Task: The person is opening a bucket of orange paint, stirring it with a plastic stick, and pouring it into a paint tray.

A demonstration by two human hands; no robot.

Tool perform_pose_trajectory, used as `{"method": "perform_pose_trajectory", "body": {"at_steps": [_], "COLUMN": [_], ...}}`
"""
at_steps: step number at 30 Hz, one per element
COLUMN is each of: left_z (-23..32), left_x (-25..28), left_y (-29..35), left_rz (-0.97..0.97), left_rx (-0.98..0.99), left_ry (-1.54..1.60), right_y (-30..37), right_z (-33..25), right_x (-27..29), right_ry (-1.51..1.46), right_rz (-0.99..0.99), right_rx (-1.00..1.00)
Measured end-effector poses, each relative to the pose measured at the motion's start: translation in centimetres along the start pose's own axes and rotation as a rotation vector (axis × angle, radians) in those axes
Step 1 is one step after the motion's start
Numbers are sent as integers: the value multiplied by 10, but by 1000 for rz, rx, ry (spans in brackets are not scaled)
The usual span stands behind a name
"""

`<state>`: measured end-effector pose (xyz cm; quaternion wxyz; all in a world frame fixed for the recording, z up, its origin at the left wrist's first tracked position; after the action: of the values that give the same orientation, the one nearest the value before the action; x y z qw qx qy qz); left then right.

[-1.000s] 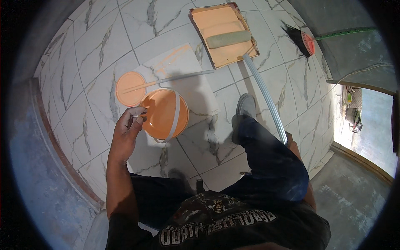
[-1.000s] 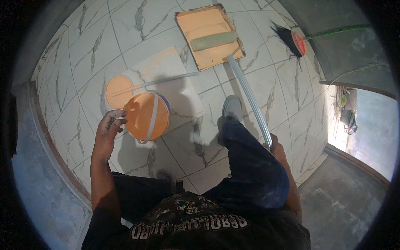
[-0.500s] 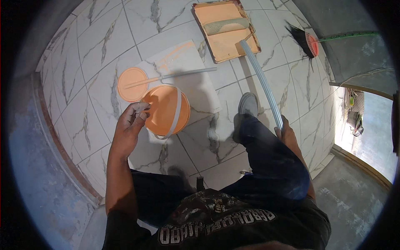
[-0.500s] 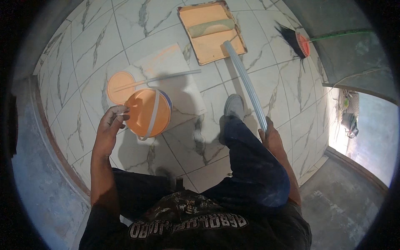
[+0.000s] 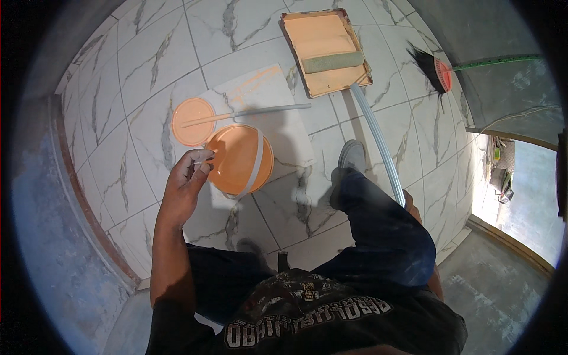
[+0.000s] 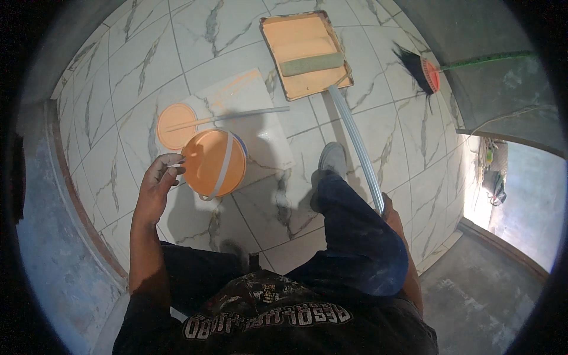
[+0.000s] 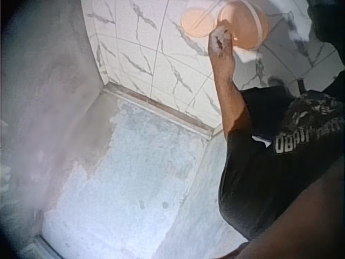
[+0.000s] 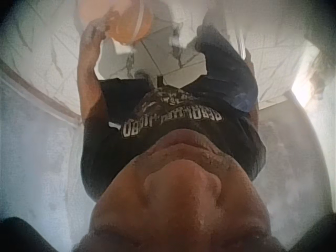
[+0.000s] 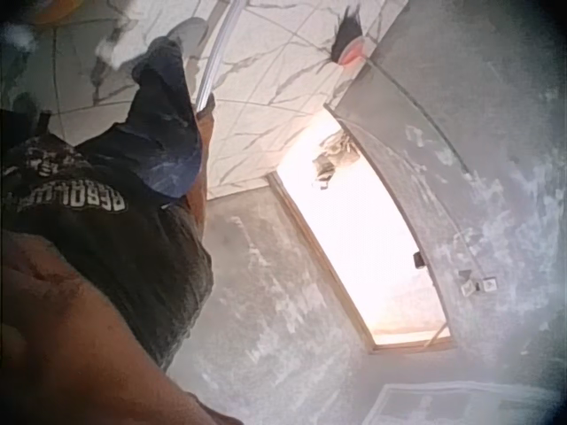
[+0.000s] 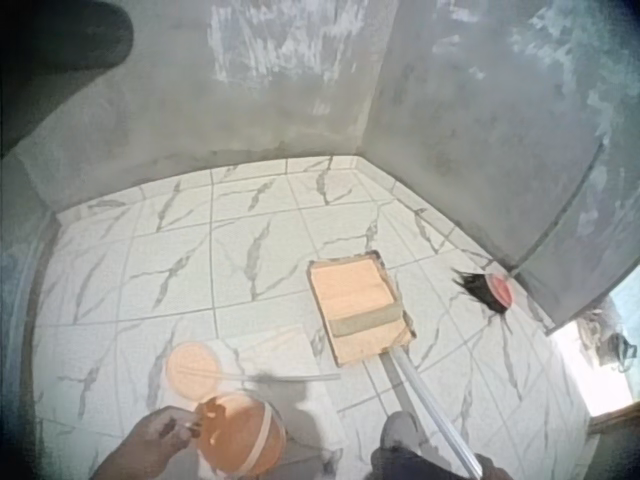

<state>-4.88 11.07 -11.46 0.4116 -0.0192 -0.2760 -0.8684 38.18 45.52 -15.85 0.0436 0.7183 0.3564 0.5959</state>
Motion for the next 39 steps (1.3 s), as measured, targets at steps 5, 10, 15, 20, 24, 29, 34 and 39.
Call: {"method": "perform_pose_trajectory", "body": {"at_steps": [5,10,15,20,24,29,34,39], "left_z": [-1,0,-3,-4,-6,-7,-2,-1], "left_x": [3,5,2,-3,-8,-14,-14,0], "left_y": [3,4,4,3,0,-3,-2,1], "left_rz": [5,0,-6,-21,-33,-31,-45,-3], "left_rx": [-7,-20,11,20,35,37,17,19], "left_ry": [-1,-7,-6,-21,-15,-2,26,35], "right_y": [-6,-25,-40,-50,-59,-59,-49,-34], "right_z": [-8,-24,-37,-41,-42,-55,-47,-30], "right_x": [5,5,7,1,-1,5,6,3], "right_ry": [13,28,44,36,45,3,-12,-8], "right_rz": [26,58,90,79,109,127,83,63], "right_rx": [7,37,80,81,79,173,89,72]}}
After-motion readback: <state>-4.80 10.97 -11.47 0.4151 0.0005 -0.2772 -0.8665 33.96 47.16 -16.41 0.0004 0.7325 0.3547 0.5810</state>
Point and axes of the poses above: each hand's wrist, its own y-axis away from the middle knuckle, its own x-axis out of the back of the hand, z = x × y, the point moved 10 cm from there along -y, towards the middle knuckle, and after that the axes turned 8 degrees about z, right-handed, at the moved point
